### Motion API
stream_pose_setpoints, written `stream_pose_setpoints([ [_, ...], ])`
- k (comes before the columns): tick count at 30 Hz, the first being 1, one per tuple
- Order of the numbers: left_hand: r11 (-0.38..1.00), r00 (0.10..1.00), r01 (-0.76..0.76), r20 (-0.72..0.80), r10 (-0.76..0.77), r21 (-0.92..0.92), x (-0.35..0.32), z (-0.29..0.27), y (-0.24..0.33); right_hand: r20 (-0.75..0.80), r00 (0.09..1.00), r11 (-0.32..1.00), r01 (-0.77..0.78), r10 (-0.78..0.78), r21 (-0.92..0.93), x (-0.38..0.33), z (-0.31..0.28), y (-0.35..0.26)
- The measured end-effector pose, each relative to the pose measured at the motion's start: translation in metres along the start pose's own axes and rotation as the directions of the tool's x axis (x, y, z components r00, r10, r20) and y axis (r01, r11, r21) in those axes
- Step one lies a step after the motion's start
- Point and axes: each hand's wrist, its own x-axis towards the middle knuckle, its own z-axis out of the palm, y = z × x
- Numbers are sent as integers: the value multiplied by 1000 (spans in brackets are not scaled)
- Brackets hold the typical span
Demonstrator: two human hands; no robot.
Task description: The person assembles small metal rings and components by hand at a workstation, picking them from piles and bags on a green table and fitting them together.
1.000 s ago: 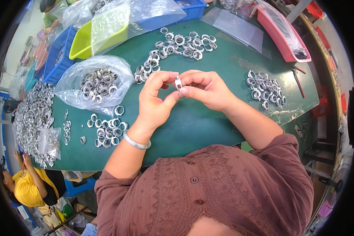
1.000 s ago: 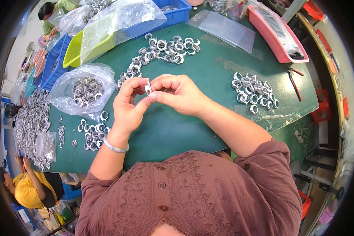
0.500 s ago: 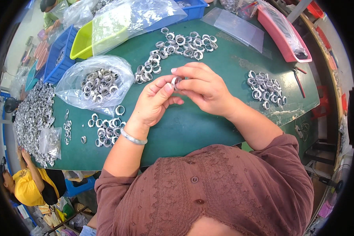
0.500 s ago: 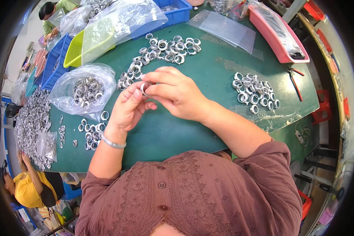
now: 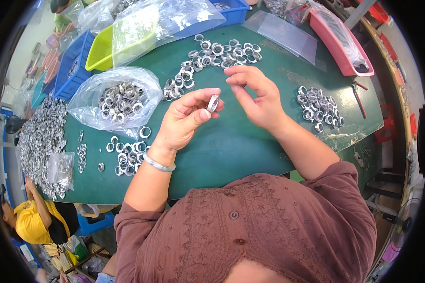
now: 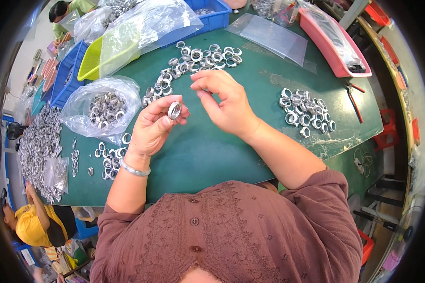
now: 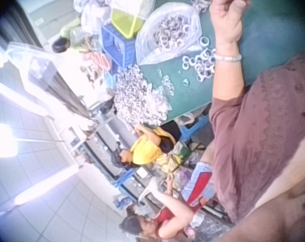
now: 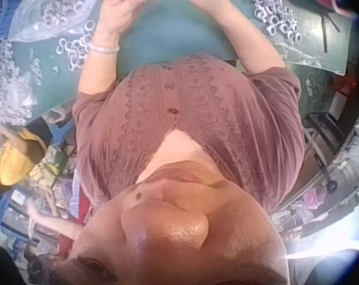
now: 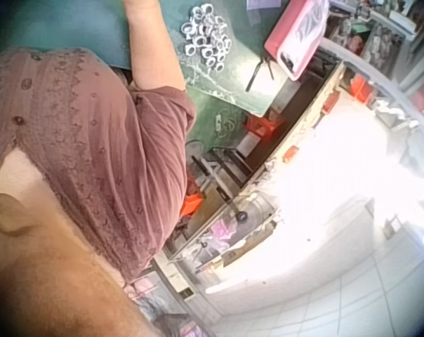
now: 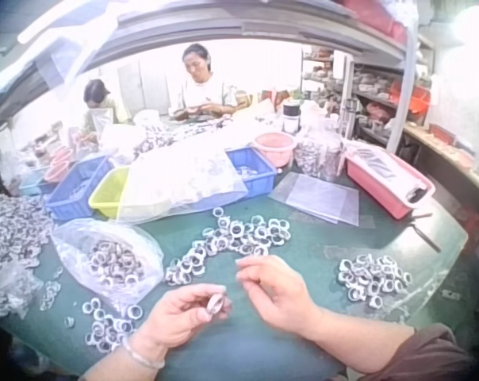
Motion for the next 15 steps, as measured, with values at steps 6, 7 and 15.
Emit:
stream_pose_setpoints([
  [6, 999, 999, 12, -32, -10, 53, 0, -1, -3, 95, 932, 910, -315, 350, -269, 5, -7, 26],
  [7, 999, 999, 11, -31, -10, 53, 0, -2, -4, 95, 932, 910, -314, 350, -270, 7, -8, 31],
  [15, 1000, 998, 14, -62, -14, 0, 2, -4, -6, 256, 880, 760, -163, 400, -629, 19, -6, 55],
])
